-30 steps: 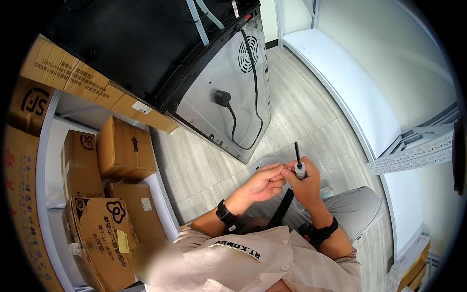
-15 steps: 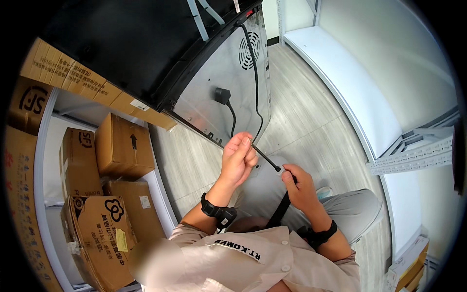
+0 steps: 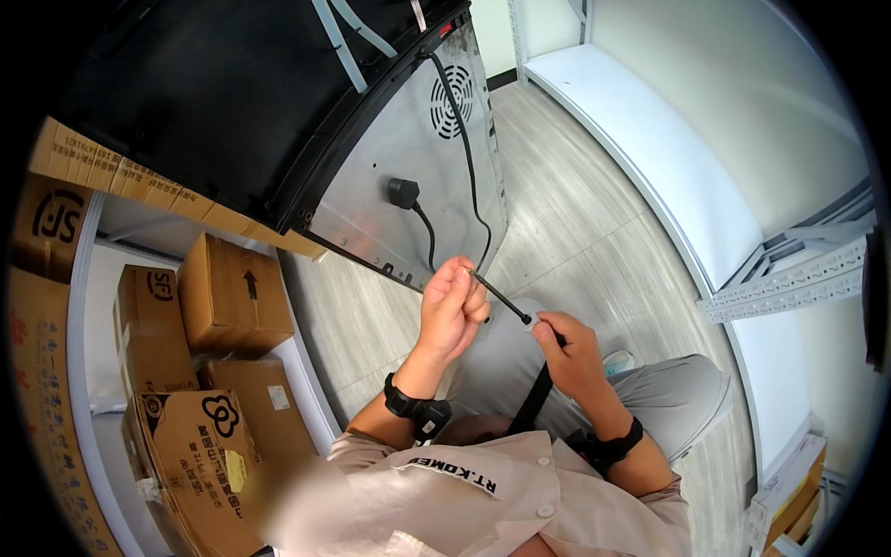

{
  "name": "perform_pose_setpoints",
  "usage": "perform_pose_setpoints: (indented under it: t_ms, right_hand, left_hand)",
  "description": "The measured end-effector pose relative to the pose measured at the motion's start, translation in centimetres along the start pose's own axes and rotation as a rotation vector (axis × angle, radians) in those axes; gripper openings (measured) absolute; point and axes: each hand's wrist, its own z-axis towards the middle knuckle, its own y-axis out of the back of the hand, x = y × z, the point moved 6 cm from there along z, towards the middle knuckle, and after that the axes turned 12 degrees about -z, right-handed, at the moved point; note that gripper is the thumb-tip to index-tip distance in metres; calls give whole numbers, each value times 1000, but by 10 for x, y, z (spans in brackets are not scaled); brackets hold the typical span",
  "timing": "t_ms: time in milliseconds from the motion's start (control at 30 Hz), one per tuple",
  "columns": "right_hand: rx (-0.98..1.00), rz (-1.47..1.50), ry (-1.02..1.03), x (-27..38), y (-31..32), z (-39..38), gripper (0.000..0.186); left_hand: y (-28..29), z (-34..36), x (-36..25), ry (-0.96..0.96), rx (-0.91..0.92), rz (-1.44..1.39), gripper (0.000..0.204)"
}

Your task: The person uses a screwdriver to tighten screws on the back panel of a large appliance. They work methodically on multiple screw locations along the edge of the panel.

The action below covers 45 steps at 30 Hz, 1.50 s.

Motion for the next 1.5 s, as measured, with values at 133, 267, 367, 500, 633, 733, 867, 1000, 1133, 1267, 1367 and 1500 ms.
perform_pose_setpoints:
  t_ms: [133, 267, 367, 500, 633, 733, 867, 1000, 1133, 1267, 1367, 1500]
  right_hand:
    - [5, 8, -19, 1, 1, 1, 24]
    - [-27, -16, 3, 6, 7, 2, 25]
    - [-100, -129, -35, 7, 14, 2, 24]
    - [-187, -248, 70, 14, 21, 2, 23]
    - [-222, -264, 159, 28, 27, 2, 33]
    - [-165, -297, 257, 30, 28, 2, 34]
    - [-149, -373, 445, 40, 31, 5, 29]
    - [-174, -340, 539, 51, 26, 1, 23]
    - [-316, -456, 733, 62, 18, -8, 21]
    - [-291, -478, 756, 71, 11, -9, 25]
    - [-159, -376, 667, 82, 8, -10, 29]
    - [-102, -172, 607, 76, 1, -8, 31]
  left_hand:
    - [0, 1, 3, -7, -6, -43, 12]
    - [-2, 4, 6, -34, -28, -7, 12]
    - [1, 6, 7, -101, -104, 115, 11]
    - [3, 8, 5, -208, -167, 286, 10]
    - [4, 8, -3, -263, -199, 325, 11]
    - [13, 1, -11, -281, -223, 362, 11]
    - [26, -12, -21, -289, -256, 436, 11]
    - [26, -21, -26, -311, -295, 286, 12]
    - [23, -29, -26, -310, -341, 123, 13]
    - [14, -33, -31, -355, -344, 26, 14]
    - [12, -36, -38, -396, -363, -8, 16]
    - [18, -36, -43, -407, -410, -114, 16]
